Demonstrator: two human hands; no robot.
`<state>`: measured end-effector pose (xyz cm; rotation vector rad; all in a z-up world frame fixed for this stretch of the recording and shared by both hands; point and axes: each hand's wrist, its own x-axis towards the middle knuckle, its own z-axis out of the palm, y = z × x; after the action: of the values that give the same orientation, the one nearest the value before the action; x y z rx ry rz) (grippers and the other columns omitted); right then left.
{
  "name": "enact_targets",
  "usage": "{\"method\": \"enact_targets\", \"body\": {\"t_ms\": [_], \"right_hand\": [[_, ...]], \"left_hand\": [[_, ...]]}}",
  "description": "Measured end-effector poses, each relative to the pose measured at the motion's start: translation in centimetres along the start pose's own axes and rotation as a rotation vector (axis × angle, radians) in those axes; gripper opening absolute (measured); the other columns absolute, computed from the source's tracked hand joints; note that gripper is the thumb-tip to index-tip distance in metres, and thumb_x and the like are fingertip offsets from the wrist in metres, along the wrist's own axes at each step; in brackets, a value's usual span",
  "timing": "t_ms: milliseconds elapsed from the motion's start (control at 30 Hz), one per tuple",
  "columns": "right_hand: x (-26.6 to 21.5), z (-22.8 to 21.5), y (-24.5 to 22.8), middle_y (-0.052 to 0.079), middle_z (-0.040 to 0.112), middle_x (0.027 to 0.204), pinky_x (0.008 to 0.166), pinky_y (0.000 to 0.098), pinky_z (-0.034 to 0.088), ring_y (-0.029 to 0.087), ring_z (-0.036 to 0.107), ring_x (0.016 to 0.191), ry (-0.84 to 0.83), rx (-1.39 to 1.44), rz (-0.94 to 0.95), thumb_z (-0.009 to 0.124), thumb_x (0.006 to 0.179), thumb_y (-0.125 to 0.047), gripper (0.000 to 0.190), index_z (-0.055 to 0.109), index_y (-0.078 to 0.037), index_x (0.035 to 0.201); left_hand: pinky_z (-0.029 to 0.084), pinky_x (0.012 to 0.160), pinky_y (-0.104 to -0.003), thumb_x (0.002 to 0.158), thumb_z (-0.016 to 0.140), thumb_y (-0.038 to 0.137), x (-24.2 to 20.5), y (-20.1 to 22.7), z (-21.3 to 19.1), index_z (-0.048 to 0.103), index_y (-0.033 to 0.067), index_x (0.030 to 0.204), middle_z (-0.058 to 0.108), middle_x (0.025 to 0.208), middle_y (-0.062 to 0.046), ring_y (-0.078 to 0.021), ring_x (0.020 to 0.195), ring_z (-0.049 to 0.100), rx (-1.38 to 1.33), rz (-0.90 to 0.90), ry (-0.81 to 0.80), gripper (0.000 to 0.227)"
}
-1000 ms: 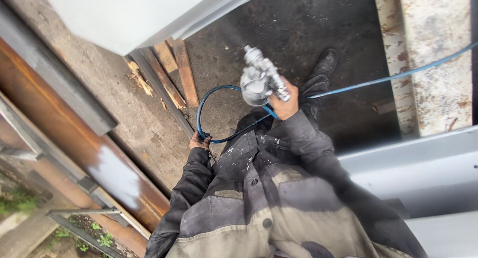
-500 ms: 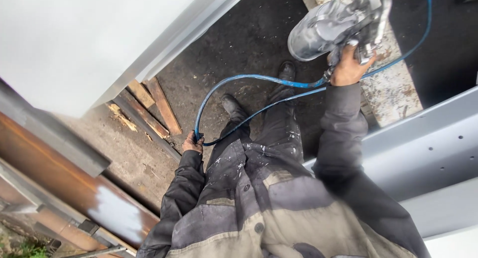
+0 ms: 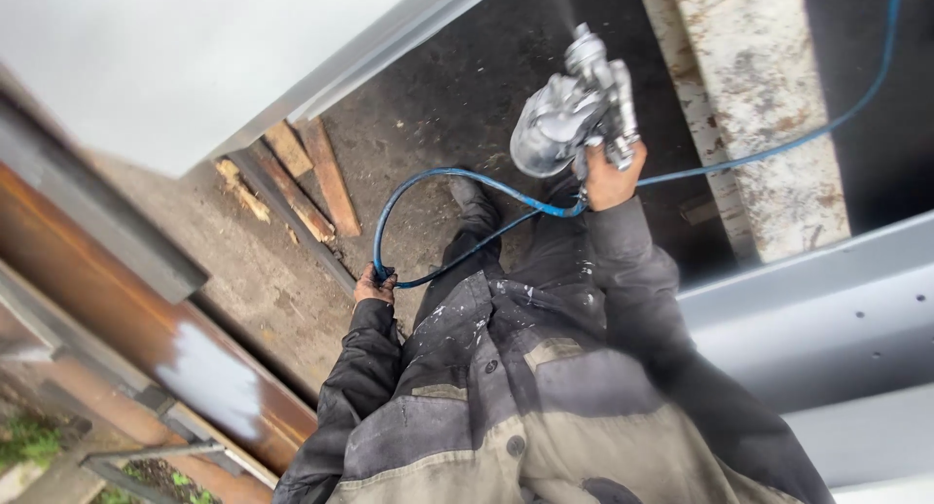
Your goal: The person adjusts a silver spray gun and then proceeds to spray paint a large, white, flat surface. They move along the length of the surface, applying the paint in a sweeping motion while holding a blue air hose.
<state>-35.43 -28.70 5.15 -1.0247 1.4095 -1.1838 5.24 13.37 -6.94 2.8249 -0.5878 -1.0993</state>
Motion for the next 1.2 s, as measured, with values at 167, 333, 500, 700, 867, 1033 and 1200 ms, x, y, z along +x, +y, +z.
{"method": "enact_targets", "body": {"t_ms": [167,333,500,700,867,1033,1200], "right_hand": [[-7.2,10.1,-2.9,0.014,0.059,0.119,0.093,0.0319,0.046,0.02,0.051,0.11,-0.383,0.146,-0.027,0.073,0.09,-0.014,0.042,0.059,0.0,0.127],[-15.2,17.3,0.3,0.004,0.07,0.082,0.065,0.0236,0.046,0.007,0.051,0.076,-0.447,0.166,0.11,0.092,0.076,-0.025,0.034,0.076,-0.008,0.1],[-21.2,22.0,4.5,0.027,0.072,0.09,0.072,0.0446,0.056,0.043,0.071,0.078,-0.652,0.009,0.057,0.093,0.073,-0.04,0.063,0.072,0.001,0.116],[-18.8,19.6,2.4,0.005,0.066,0.072,0.057,0.0262,0.047,0.009,0.055,0.064,-0.635,0.032,0.146,0.091,0.078,-0.045,0.045,0.075,-0.01,0.103],[-11.6,13.3,0.6,0.003,0.063,0.067,0.053,0.0234,0.04,0.007,0.049,0.062,-0.407,0.027,0.134,0.09,0.079,-0.034,0.033,0.073,-0.011,0.096],[-1.4,5.2,-2.2,0.011,0.072,0.084,0.065,0.0292,0.05,0.011,0.051,0.079,-0.117,0.098,0.03,0.084,0.085,-0.034,0.037,0.074,-0.005,0.105],[9.3,-5.0,-4.0,0.015,0.071,0.094,0.07,0.0343,0.053,0.021,0.061,0.077,0.006,0.012,-0.136,0.063,0.093,-0.003,0.024,0.066,0.011,0.112]], "left_hand": [[0.056,0.093,-0.036,0.084,0.085,0.016,-5.4,-3.4,-3.1,0.075,0.0274,0.099,0.078,0.092,0.001,-0.021,0.096,0.074,-0.22,-0.133,0.011,0.021],[0.058,0.086,-0.038,0.086,0.085,0.011,-7.8,-6.9,-5.3,0.072,0.0198,0.097,0.078,0.089,-0.005,-0.024,0.091,0.075,-0.388,-0.217,0.071,0.019],[0.059,0.079,-0.034,0.083,0.086,0.009,-6.7,-9.6,-5.9,0.07,0.0189,0.099,0.077,0.089,-0.007,-0.0205,0.08,0.075,-0.452,-0.21,0.059,0.025],[0.06,0.082,-0.04,0.083,0.086,0.011,-4.9,-6.0,-6.9,0.074,0.0191,0.098,0.078,0.091,-0.006,-0.0263,0.088,0.076,-0.324,-0.14,0.02,0.021],[0.059,0.088,-0.039,0.081,0.087,0.017,-3.8,-2.4,-5.6,0.075,0.0259,0.095,0.079,0.088,0.0,-0.0228,0.091,0.076,-0.073,-0.113,0.006,0.021],[0.056,0.096,-0.037,0.079,0.087,0.027,-1.9,4.7,-5.6,0.074,0.0371,0.096,0.079,0.089,0.007,-0.0185,0.098,0.074,0.15,-0.011,-0.033,0.024],[0.056,0.071,-0.035,0.079,0.077,-0.001,-2.1,14.1,-4.6,0.075,0.0103,0.096,0.076,0.079,-0.003,-0.0204,0.072,0.072,0.072,0.243,-0.017,0.021]]}}
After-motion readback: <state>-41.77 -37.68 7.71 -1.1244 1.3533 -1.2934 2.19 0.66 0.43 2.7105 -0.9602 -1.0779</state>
